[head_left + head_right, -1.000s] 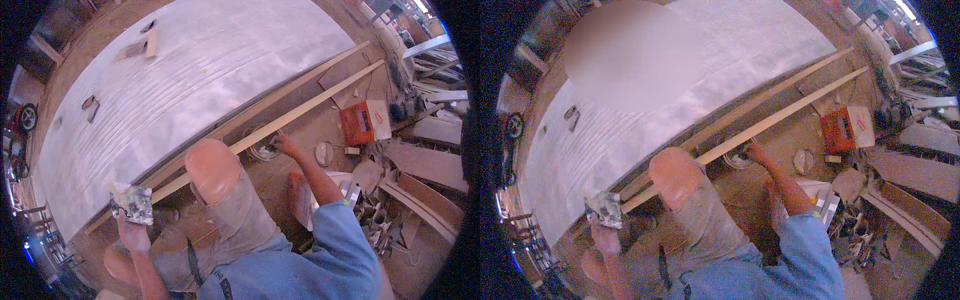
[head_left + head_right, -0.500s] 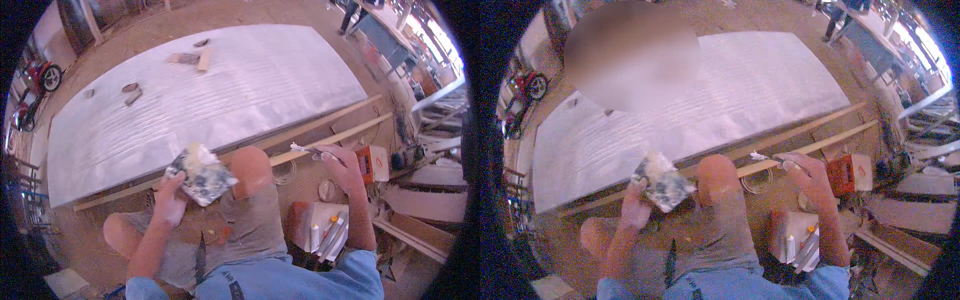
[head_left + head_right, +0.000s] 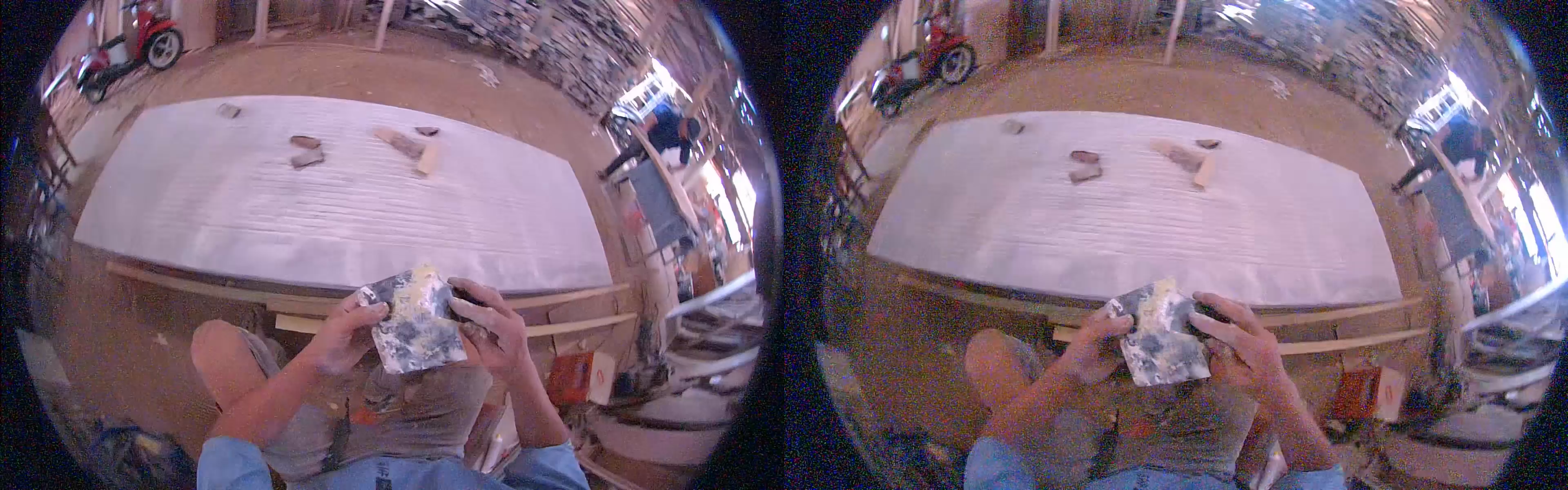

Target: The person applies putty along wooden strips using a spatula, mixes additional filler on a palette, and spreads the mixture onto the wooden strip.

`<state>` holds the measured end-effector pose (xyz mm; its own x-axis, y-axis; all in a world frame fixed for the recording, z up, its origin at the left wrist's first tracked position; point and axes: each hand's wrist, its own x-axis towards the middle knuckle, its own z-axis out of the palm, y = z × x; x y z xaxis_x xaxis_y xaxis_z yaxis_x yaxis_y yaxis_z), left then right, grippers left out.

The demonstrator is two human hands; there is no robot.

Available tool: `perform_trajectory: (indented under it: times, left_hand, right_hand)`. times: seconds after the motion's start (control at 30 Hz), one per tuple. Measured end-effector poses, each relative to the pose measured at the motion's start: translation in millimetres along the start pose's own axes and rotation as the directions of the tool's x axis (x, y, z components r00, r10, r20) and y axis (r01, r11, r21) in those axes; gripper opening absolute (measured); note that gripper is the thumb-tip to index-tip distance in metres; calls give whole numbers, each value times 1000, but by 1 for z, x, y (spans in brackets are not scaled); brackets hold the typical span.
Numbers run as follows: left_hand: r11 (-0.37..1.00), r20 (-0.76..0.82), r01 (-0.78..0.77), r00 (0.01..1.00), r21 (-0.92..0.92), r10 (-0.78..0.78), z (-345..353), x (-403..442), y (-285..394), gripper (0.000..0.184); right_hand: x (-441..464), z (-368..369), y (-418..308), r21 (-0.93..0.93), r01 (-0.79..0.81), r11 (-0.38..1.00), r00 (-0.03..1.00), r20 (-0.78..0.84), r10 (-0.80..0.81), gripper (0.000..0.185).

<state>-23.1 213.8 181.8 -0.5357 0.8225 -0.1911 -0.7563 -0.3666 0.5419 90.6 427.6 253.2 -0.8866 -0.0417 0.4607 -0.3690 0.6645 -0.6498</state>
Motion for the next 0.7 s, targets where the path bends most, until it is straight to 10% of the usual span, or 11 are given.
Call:
perform_trajectory:
  times: [0.33, 0.43, 0.5, 0.6, 0.7]
  left_hand:
    - [964, 5, -264, 964, -30, 264, -17, -44, 21, 40]
    - [939, -2, -340, 940, 44, 340, -21, -51, 22, 38]
    - [970, -57, -244, 968, -10, 243, -23, -49, 20, 37]
    - [979, -67, -199, 978, -42, 196, -29, -40, 7, 36]
    - [981, -72, -182, 982, -74, 177, -23, -39, 3, 35]
  right_hand:
    - [13, 23, 6, -164, 9, 986, 993, 117, 10, 35]
    - [3, 33, 17, 140, -234, 962, 970, 99, 222, 33]
    - [2, 40, 3, 639, -353, 683, 894, 16, 447, 33]
    - [9, 50, -23, 749, -327, 576, 882, 22, 471, 32]
    - [8, 52, -27, 424, -417, 804, 898, 55, 437, 35]
